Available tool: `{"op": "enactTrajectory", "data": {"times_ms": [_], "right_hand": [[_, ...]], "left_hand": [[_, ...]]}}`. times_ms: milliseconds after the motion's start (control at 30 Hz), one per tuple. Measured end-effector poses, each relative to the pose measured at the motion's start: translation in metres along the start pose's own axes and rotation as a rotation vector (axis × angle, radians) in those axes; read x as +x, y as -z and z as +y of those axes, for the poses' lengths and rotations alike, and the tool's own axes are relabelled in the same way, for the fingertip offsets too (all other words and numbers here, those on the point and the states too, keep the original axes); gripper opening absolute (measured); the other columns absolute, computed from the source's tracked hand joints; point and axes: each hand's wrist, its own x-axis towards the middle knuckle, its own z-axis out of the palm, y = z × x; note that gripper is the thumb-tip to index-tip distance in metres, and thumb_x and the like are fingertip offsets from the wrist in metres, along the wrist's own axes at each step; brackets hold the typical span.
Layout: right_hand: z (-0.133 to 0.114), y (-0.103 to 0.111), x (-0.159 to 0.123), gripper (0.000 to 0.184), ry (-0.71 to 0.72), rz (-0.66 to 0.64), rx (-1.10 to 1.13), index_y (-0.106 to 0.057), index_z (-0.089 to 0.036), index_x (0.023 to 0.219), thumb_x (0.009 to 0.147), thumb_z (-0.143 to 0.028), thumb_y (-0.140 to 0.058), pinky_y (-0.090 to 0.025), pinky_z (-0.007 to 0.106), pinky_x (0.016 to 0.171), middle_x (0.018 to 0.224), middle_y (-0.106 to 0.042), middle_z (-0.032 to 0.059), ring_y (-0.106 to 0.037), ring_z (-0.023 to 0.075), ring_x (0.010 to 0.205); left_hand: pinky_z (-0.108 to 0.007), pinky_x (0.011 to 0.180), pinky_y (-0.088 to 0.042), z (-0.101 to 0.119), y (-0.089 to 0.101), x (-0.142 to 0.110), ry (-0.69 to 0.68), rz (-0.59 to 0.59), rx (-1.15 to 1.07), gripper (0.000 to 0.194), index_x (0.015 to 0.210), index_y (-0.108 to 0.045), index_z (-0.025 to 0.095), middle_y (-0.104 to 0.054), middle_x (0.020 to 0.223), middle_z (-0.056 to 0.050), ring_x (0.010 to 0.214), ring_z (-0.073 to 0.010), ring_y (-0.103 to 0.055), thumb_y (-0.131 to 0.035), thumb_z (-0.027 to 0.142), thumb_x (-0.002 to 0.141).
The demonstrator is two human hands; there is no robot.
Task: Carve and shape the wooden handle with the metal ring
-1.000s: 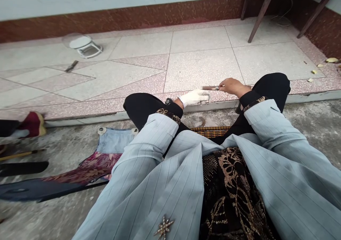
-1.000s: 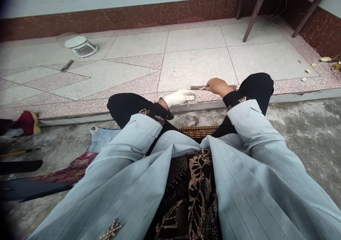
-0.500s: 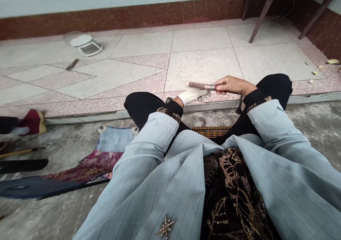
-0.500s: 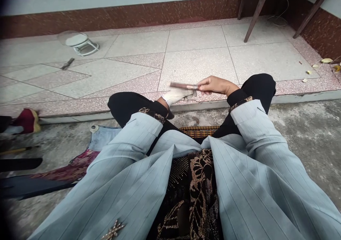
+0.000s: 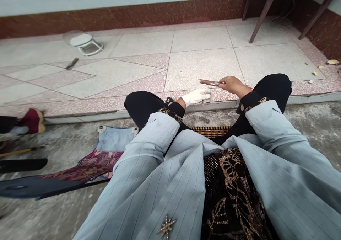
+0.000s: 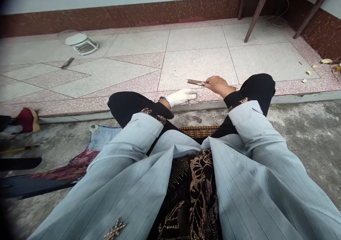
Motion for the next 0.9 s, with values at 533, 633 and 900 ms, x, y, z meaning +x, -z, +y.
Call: {"op": "enactTrajectory", "data": {"times_ms": [533, 633, 900], "right_hand": [[-0.003, 0.028, -0.026, 0.034, 0.304, -0.704, 0.511, -0.074, -0.016, 0.111, 0.084, -0.037, -0.069, -0.045, 0.025, 0.066, 0.076, -0.068, 0.0015, -0.055, 0.0113, 0.065], [-0.008, 0.032, -0.029, 0.031, 0.217, -0.259, 0.779, -0.071, -0.016, 0.112, 0.091, -0.037, -0.062, -0.046, 0.023, 0.064, 0.079, -0.067, 0.0030, -0.054, 0.0099, 0.064], [-0.002, 0.008, -0.005, 0.028, -0.036, -0.030, 0.485, -0.073, -0.011, 0.113, 0.091, -0.022, -0.059, -0.043, 0.025, 0.059, 0.077, -0.067, 0.0068, -0.054, 0.0117, 0.060]], "left_hand": [[-0.020, 0.054, -0.038, 0.008, 0.009, -0.003, -0.080, 0.151, -0.031, 0.019, 0.088, -0.065, 0.011, -0.059, 0.070, -0.002, 0.057, -0.0074, -0.048, -0.063, 0.030, 0.089], [-0.019, 0.052, -0.036, 0.008, 0.012, -0.003, -0.130, 0.160, -0.079, 0.025, 0.089, -0.064, 0.013, -0.053, 0.065, -0.001, 0.054, -0.0072, -0.045, -0.059, 0.037, 0.092], [-0.019, 0.050, -0.036, 0.017, -0.002, -0.002, -0.061, 0.041, 0.099, 0.027, 0.085, -0.066, 0.012, -0.059, 0.074, -0.004, 0.056, -0.0075, -0.046, -0.059, 0.038, 0.089]]}}
